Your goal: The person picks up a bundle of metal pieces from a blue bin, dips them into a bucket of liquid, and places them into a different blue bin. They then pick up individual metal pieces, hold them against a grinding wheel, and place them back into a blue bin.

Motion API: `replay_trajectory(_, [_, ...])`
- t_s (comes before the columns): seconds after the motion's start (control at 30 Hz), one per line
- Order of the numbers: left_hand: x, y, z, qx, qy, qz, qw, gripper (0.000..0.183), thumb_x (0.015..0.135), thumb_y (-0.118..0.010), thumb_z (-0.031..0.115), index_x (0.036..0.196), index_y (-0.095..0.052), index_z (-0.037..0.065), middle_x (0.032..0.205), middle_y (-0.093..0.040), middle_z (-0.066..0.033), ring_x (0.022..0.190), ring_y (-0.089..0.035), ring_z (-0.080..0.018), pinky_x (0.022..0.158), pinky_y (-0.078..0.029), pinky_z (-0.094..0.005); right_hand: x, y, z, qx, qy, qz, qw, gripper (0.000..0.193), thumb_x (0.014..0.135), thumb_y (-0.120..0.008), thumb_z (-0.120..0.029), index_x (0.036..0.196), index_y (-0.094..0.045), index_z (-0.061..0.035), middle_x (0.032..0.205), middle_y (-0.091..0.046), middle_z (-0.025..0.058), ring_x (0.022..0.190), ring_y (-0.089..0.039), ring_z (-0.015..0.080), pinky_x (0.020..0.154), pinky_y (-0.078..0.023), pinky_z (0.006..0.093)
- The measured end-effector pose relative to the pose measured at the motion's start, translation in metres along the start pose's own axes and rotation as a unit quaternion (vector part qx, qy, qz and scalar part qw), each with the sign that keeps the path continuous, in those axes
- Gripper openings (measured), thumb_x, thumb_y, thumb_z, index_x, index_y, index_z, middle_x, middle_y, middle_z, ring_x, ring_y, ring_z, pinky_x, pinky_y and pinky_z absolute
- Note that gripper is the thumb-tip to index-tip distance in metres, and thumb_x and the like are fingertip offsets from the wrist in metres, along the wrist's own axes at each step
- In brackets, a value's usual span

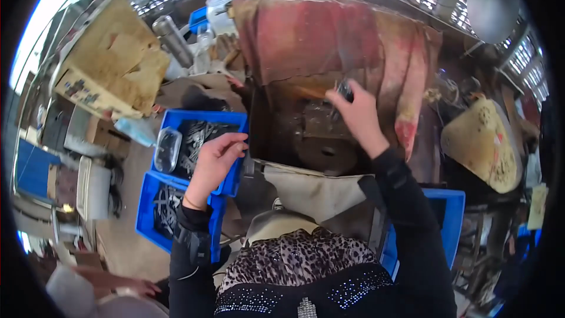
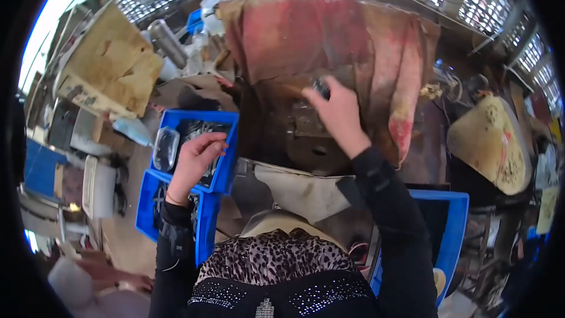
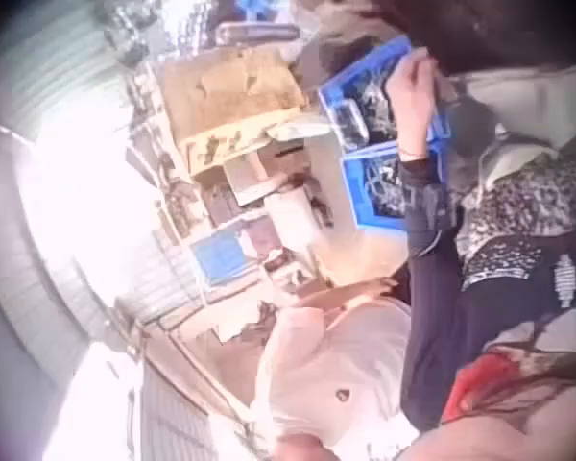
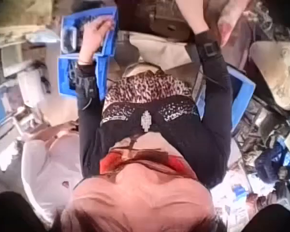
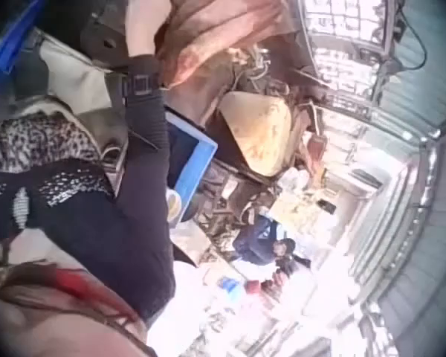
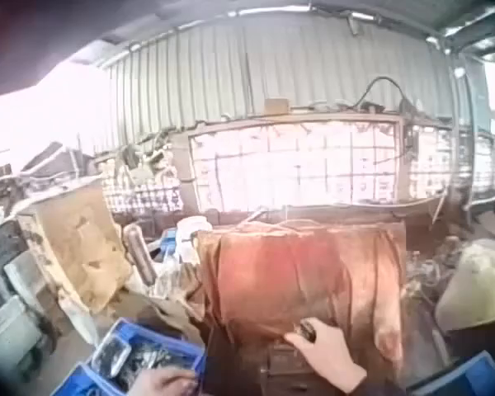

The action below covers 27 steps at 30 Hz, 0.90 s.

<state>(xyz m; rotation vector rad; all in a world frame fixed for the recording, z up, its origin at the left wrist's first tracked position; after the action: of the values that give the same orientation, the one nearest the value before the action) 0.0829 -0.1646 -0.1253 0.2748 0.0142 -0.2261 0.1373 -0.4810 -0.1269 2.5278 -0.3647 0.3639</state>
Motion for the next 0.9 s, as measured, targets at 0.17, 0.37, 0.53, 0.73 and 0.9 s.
replay_trajectory(0.17, [0.067,-0.049,-0.021,0.111,-0.132,-0.064,0.983,0.031,0.088,-0.062,0.007,0.117,-0.060,-0.003,0.106,-0.067,-0.0121,0.091,-0.065,-0.0193,0.081,-0.052,-0.0296,-0.094,0.010,-0.009,0.027,0.038,-0.038,0.998,0.025,0.080,-0.075,-0.018,0.096,-0.063,-0.0039,0.082,-0.066,0.0098,0.070,-0.063,0.0162,0.066,-0.049,0.0302])
replay_trajectory(0.37, [0.120,-0.100,-0.056,0.280,-0.268,-0.135,0.912,0.048,0.085,-0.062,0.011,0.131,-0.050,0.000,0.122,-0.059,-0.0195,0.106,-0.061,-0.0318,0.090,-0.050,-0.0364,-0.168,0.012,0.000,-0.050,0.055,-0.087,0.993,0.038,0.070,-0.077,-0.011,0.104,-0.062,-0.0099,0.084,-0.066,0.0090,0.071,-0.065,0.0282,0.063,-0.052,0.0359])
replay_trajectory(0.53, [0.135,-0.125,-0.084,0.424,-0.269,-0.216,0.837,0.043,0.086,-0.060,0.016,0.127,-0.054,0.002,0.114,-0.062,-0.0221,0.103,-0.060,-0.0370,0.086,-0.051,-0.0437,-0.206,0.007,0.005,-0.072,0.003,-0.121,0.990,0.038,0.069,-0.075,-0.005,0.105,-0.063,-0.0110,0.080,-0.063,0.0094,0.068,-0.064,0.0307,0.060,-0.051,0.0385])
replay_trajectory(0.73, [0.140,-0.138,-0.114,0.425,-0.345,-0.247,0.799,0.015,0.087,-0.057,0.019,0.094,-0.064,0.008,0.074,-0.065,-0.0164,0.074,-0.064,-0.0367,0.063,-0.050,-0.0493,-0.232,0.010,-0.001,-0.091,-0.025,-0.103,0.990,0.041,0.069,-0.073,-0.006,0.108,-0.062,-0.0116,0.083,-0.064,0.0095,0.069,-0.064,0.0314,0.060,-0.051,0.0393])
replay_trajectory(0.9, [0.141,-0.136,-0.127,0.495,-0.314,-0.301,0.752,0.017,0.089,-0.052,0.017,0.086,-0.062,0.004,0.071,-0.064,-0.0200,0.071,-0.063,-0.0391,0.063,-0.049,-0.0512,-0.246,0.004,0.005,-0.074,-0.025,-0.097,0.992,0.036,0.076,-0.071,-0.018,0.110,-0.061,-0.0110,0.084,-0.064,0.0122,0.073,-0.064,0.0338,0.062,-0.052,0.0408])
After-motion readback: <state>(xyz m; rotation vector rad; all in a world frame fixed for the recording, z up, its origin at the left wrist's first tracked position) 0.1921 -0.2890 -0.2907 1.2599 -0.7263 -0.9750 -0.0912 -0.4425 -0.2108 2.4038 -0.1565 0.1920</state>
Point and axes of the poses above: each hand's wrist, its own x-axis towards the middle knuckle, its own y-axis out of the back of the hand, z = x × y, the point moved 3 cm from there along x, towards the middle knuckle
